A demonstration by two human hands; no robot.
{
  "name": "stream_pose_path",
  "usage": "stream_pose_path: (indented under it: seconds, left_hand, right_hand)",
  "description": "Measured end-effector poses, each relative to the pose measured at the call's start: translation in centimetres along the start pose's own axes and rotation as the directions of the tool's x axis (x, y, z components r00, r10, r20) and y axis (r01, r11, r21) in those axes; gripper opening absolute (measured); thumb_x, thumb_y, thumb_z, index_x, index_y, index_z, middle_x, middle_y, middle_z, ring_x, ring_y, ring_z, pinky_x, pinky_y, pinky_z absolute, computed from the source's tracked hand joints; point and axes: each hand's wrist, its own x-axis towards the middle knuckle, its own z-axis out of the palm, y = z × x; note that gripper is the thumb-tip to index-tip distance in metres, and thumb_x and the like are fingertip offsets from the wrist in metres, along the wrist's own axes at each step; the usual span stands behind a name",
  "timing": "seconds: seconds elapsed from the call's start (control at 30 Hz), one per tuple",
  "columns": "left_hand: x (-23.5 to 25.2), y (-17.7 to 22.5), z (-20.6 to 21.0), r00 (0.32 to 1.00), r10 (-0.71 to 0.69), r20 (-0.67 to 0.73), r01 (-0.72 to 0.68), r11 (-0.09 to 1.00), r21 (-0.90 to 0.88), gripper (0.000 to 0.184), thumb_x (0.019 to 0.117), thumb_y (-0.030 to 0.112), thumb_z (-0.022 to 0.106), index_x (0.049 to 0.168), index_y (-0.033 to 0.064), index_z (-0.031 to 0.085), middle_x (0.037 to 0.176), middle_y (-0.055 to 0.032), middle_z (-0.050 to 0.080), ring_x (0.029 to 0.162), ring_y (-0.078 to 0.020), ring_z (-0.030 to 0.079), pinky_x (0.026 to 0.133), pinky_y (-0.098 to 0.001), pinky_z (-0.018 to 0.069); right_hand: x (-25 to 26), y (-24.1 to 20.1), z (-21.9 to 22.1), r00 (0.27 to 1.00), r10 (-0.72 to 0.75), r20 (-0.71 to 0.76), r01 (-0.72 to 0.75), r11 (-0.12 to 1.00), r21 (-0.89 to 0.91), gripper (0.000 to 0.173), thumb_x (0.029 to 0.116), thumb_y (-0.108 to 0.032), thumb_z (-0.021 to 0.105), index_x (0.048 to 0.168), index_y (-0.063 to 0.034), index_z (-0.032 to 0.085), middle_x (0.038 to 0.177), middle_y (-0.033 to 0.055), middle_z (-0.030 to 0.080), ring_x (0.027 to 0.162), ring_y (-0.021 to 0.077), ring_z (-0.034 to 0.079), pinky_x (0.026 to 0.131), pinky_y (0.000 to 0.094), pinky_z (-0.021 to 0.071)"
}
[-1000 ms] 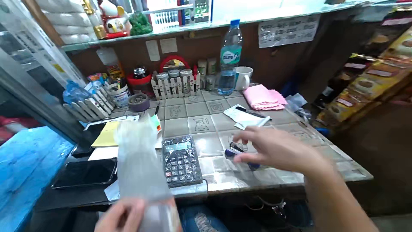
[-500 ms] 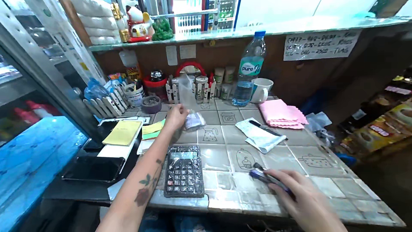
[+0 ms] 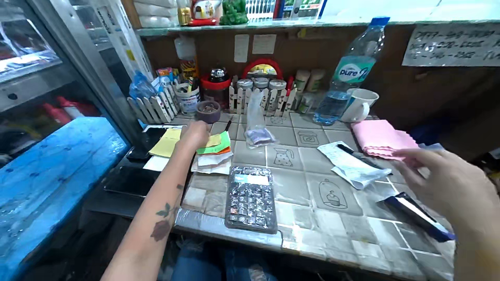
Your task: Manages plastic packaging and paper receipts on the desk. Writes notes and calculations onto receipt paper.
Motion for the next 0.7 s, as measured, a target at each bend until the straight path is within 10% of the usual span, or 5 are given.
stream_pose_path:
  seconds: [0.17,0.3,0.5,0.6,0.7]
  left_hand:
    - [-0.9,-0.6,0.4,0.995,-0.041,0.086,0.033,0.995,0.094,0.049,0.0934,0.044,0.073,0.127,0.0080,0.070,0.136,-0.0208,0.061,0.139,-0.0447,0.043,0.104,-0.0735,0.0333]
    - [-1.4,-1.1,0.0,0.991,-0.040,0.130,0.030,0.997,0.076,0.050,0.0885,0.047,0.078,0.120,0.0080,0.072,0.132,-0.0208,0.062,0.140,-0.0451,0.040,0.105,-0.0734,0.0311]
    - [-1.5,-2.0,-1.3,0.987,-0.031,0.156,0.075,0.954,-0.289,0.048,0.0898,0.029,0.080,0.122,-0.0027,0.063,0.109,-0.0255,0.068,0.103,-0.0417,0.066,0.093,-0.0650,0.0491]
    - [-1.9,-2.5,-2.7,1.000,0.013,0.024,0.002,0.846,-0.532,0.041,0.0975,0.023,0.071,0.129,-0.0007,0.060,0.118,-0.0240,0.066,0.104,-0.0352,0.067,0.093,-0.0582,0.0531]
    - [-3.0,-1.5,-4.0,0.984,0.053,-0.167,-0.168,0.558,-0.812,0.033,0.1035,0.024,0.060,0.133,0.0080,0.058,0.113,-0.0041,0.068,0.094,-0.0119,0.070,0.085,-0.0353,0.0603]
  right_hand:
    - [8.1,2.0,5.0,0.952,0.039,0.304,-0.024,0.998,-0.054,0.025,0.0977,-0.019,0.071,0.112,0.0019,0.074,0.109,0.0331,0.067,0.110,0.0561,0.061,0.090,0.0770,0.0446]
    - [8.1,1.4,7.1,0.970,0.068,0.233,-0.063,0.998,-0.033,0.022,0.0948,-0.017,0.075,0.108,0.0000,0.074,0.105,0.0334,0.066,0.107,0.0569,0.060,0.085,0.0773,0.0453]
    - [7.2,0.4,6.6,0.985,0.034,0.172,-0.020,0.996,-0.083,0.023,0.1024,-0.013,0.062,0.109,0.0080,0.069,0.114,0.0350,0.065,0.114,0.0590,0.058,0.089,0.0775,0.0442]
    - [7.2,-1.5,5.8,0.985,0.107,0.139,-0.104,0.994,-0.031,0.030,0.1090,-0.014,0.046,0.124,0.0110,0.056,0.120,0.0372,0.060,0.114,0.0573,0.059,0.092,0.0744,0.0457]
    - [7.5,-1.9,4.9,0.982,0.167,0.088,-0.175,0.980,0.090,0.036,0.1108,-0.017,0.039,0.132,0.0098,0.050,0.123,0.0361,0.058,0.114,0.0541,0.060,0.096,0.0709,0.0462]
